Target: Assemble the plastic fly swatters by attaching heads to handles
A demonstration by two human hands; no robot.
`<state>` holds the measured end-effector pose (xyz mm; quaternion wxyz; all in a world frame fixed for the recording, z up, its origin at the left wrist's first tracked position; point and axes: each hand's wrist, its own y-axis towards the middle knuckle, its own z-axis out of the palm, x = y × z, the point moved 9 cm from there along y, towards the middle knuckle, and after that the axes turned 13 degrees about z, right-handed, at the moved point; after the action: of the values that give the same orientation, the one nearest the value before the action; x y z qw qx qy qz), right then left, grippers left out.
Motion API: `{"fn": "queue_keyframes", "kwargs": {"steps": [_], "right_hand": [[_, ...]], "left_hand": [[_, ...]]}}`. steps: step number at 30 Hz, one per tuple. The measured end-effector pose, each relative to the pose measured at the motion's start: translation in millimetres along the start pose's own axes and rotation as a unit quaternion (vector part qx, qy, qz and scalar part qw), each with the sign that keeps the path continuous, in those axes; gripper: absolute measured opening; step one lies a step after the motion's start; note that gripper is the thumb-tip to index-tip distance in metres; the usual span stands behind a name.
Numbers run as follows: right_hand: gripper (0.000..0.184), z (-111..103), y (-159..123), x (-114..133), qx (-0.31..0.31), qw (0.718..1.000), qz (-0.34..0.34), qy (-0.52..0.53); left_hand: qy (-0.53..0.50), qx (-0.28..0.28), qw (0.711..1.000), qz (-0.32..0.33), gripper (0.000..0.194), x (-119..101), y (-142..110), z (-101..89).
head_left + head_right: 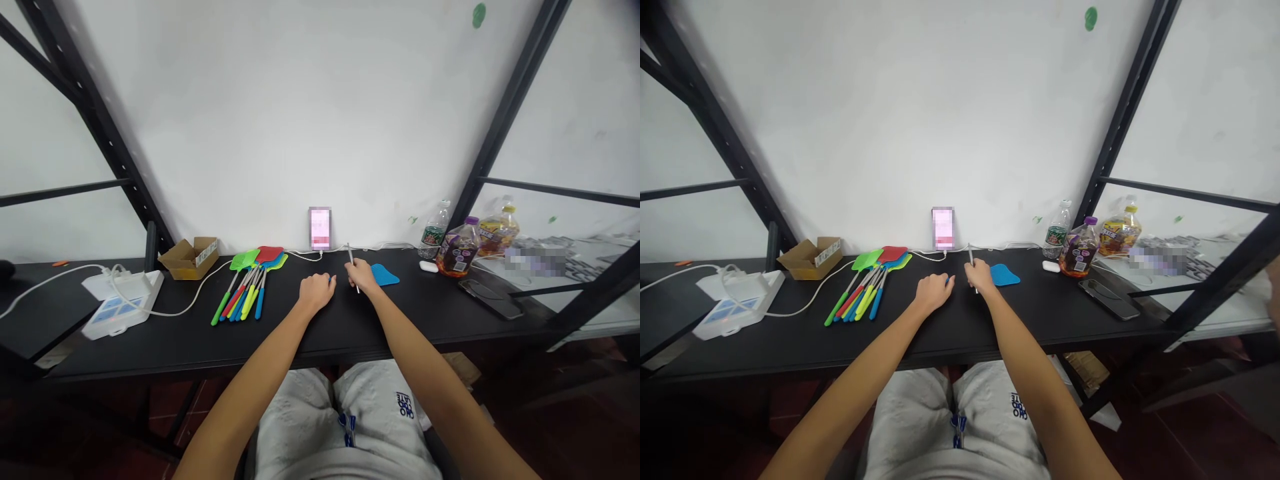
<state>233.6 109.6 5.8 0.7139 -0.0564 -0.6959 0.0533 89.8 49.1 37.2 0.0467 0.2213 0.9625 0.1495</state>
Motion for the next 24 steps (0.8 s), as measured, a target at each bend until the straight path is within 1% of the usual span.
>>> {"fn": "queue_keyframes", "kwargs": {"steps": [1,2,3,5,8,10,13,16,18,21,24], "right_hand": [[0.025,-4,-1,4,-0.045,0.995,-0.034,-0.077],[0.024,-6,-3,10,-0.091,0.982,-0.068,-0.153],[0.024,-6,-5,15,-0.125,0.964,-0.096,-0.216],[0.022,-1,-9,20,-0.158,0.928,-0.126,-0.312],[0.016,6,-12,20,-0.176,0.888,-0.127,-0.406],[0.013,7,-13,18,-0.184,0.871,-0.121,-0.44],[0.009,8,-15,17,-0.188,0.862,-0.114,-0.457],[0.007,10,-16,16,-0.185,0.859,-0.111,-0.464],[0.006,12,-16,16,-0.183,0.852,-0.112,-0.478],[0.003,14,-16,17,-0.183,0.838,-0.114,-0.501],[0.003,15,-15,16,-0.184,0.83,-0.118,-0.514]], "left_hand": [[-0.001,-0.001,1.0,0.0,0.054,0,0,0.0],[-0.001,-0.002,1.0,0.0,0.054,0,0,-0.2],[-0.002,-0.003,1.0,-0.001,0.053,0,0,-0.3],[-0.005,-0.006,1.0,-0.003,0.051,1,-1,-0.7],[-0.011,-0.006,1.0,-0.006,0.047,1,-1,-0.9],[-0.018,-0.006,1.0,-0.008,0.044,2,-2,-0.6],[-0.037,-0.017,0.999,0.0,0.037,2,-1,0.0],[-0.065,-0.048,0.996,0.024,0.029,1,1,-0.1],[-0.083,-0.073,0.993,0.033,0.023,2,2,-0.5],[-0.105,-0.1,0.989,0.031,0.016,5,3,0.1],[-0.126,-0.114,0.985,0.018,0.013,11,4,1.8]]}}
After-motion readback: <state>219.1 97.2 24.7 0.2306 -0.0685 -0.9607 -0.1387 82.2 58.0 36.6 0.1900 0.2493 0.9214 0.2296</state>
